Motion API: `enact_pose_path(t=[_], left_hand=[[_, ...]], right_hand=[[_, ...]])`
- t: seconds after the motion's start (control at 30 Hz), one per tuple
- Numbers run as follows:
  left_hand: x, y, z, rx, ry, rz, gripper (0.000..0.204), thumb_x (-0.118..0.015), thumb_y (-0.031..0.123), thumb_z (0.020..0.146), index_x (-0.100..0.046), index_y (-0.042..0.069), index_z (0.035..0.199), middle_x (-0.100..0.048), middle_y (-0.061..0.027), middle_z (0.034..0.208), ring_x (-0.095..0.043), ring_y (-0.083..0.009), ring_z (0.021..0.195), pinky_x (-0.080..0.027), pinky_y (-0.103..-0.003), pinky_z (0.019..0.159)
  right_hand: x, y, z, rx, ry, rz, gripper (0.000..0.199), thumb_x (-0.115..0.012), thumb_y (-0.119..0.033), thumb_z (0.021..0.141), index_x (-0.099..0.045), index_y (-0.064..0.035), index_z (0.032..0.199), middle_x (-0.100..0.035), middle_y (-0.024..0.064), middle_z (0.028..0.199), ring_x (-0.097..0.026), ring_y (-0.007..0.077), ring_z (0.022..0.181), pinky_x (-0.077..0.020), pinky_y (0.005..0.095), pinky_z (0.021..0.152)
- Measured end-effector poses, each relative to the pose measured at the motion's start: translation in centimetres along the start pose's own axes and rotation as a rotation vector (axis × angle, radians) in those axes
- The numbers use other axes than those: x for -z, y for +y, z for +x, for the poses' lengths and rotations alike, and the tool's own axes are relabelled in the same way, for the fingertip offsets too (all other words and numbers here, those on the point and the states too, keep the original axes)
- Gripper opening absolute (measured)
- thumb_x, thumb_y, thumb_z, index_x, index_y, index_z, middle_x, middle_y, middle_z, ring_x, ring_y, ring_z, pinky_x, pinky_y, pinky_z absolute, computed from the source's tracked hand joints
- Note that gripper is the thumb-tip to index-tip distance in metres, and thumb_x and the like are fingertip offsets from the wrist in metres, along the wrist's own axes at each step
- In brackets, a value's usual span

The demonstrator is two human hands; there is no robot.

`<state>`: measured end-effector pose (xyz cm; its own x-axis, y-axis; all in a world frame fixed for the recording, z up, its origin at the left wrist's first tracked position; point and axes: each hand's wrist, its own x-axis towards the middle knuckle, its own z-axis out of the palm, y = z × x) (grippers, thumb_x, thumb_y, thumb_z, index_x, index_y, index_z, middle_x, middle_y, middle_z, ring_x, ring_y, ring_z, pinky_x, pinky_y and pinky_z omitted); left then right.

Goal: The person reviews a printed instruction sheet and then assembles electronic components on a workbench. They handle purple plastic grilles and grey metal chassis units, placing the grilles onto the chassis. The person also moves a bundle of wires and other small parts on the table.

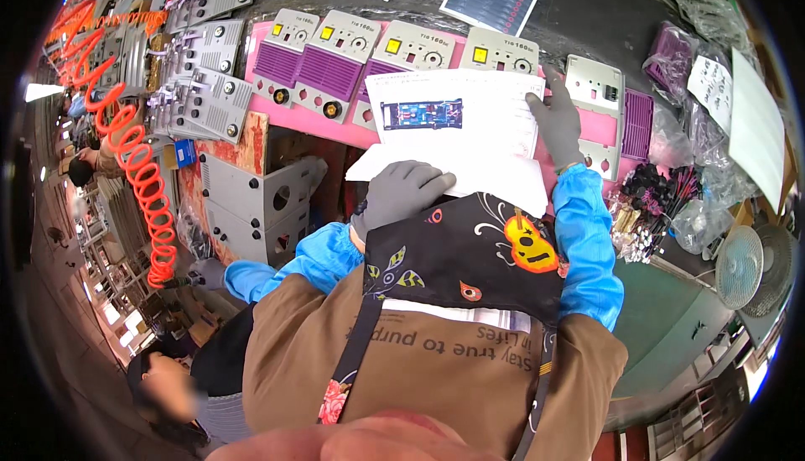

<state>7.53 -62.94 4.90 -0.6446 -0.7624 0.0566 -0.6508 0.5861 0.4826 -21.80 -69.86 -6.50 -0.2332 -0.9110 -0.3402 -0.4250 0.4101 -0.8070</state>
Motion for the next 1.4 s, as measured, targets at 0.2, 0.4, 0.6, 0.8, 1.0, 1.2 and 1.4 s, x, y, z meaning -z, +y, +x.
enact_pose_path(t=[0.2,0.4,0.6,0.8,1.0,1.2,1.4], left_hand=[[-0.2,-0.9,2.4,0.093,0.031,0.064,0.029,-0.066,0.02,0.076,-0.066,0.015,0.105,-0.066,-0.002,0.109,-0.064,-0.0242,0.099,-0.051,-0.039,0.082],[1.0,-3.0,8.0,-0.006,-0.036,0.282,0.023,-0.068,0.009,0.071,-0.071,0.012,0.094,-0.061,-0.0143,0.127,-0.048,-0.0364,0.131,-0.04,-0.054,0.104],[-1.6,-6.1,11.0,-0.073,-0.171,0.273,0.024,-0.073,0.015,0.071,-0.071,0.012,0.095,-0.055,-0.0156,0.138,-0.042,-0.0366,0.137,-0.033,-0.058,0.111],[-3.5,-5.8,10.2,-0.083,-0.159,0.273,0.032,-0.075,0.015,0.071,-0.069,0.011,0.102,-0.053,-0.0147,0.141,-0.046,-0.0328,0.133,-0.036,-0.052,0.11],[-4.5,-5.0,8.4,-0.073,-0.06,0.299,0.042,-0.074,0.014,0.072,-0.065,0.012,0.112,-0.055,-0.0147,0.136,-0.048,-0.0323,0.13,-0.037,-0.051,0.109],[-4.9,-5.2,8.1,-0.066,-0.063,0.28,0.044,-0.075,0.015,0.071,-0.066,0.013,0.114,-0.056,-0.0136,0.134,-0.048,-0.0319,0.13,-0.037,-0.051,0.109],[-4.0,-5.6,9.6,-0.061,-0.047,0.282,0.045,-0.081,0.02,0.066,-0.069,0.014,0.109,-0.056,-0.0126,0.135,-0.048,-0.0316,0.131,-0.037,-0.053,0.11]], right_hand=[[0.0,0.9,0.2,0.023,-0.019,-0.074,0.049,-0.066,-0.014,0.092,-0.055,-0.0088,0.14,-0.071,0.0093,0.105,-0.065,0.0128,0.089,-0.0516,0.0296,0.08],[0.3,-0.9,-2.8,0.035,-0.069,0.462,0.041,-0.06,-0.011,0.097,-0.056,0.0013,0.135,-0.068,0.009,0.114,-0.063,0.0133,0.098,-0.0506,0.0286,0.089],[1.2,-1.7,-4.5,-0.023,-0.082,0.482,0.037,-0.057,-0.017,0.099,-0.06,0.0015,0.131,-0.066,0.0091,0.118,-0.059,0.0135,0.107,-0.0466,0.0283,0.094],[1.8,-1.8,-4.4,0.022,-0.102,0.462,0.039,-0.055,-0.024,0.099,-0.063,0.0015,0.128,-0.067,0.0102,0.119,-0.059,0.0177,0.111,-0.0437,0.0309,0.099],[2.3,-1.8,-2.4,0.032,-0.21,0.382,0.038,-0.056,-0.021,0.098,-0.064,0.0029,0.126,-0.067,0.0103,0.117,-0.059,0.0165,0.109,-0.0438,0.0298,0.098],[2.9,-1.5,-1.1,-0.012,-0.337,0.384,0.038,-0.056,-0.022,0.098,-0.065,0.0045,0.124,-0.069,0.0096,0.114,-0.06,0.0154,0.105,-0.0457,0.0292,0.094],[3.0,-1.2,-1.2,-0.112,-0.3,0.391,0.037,-0.057,-0.023,0.097,-0.068,0.0047,0.119,-0.071,0.0071,0.104,-0.062,0.0129,0.093,-0.0483,0.0268,0.083]])
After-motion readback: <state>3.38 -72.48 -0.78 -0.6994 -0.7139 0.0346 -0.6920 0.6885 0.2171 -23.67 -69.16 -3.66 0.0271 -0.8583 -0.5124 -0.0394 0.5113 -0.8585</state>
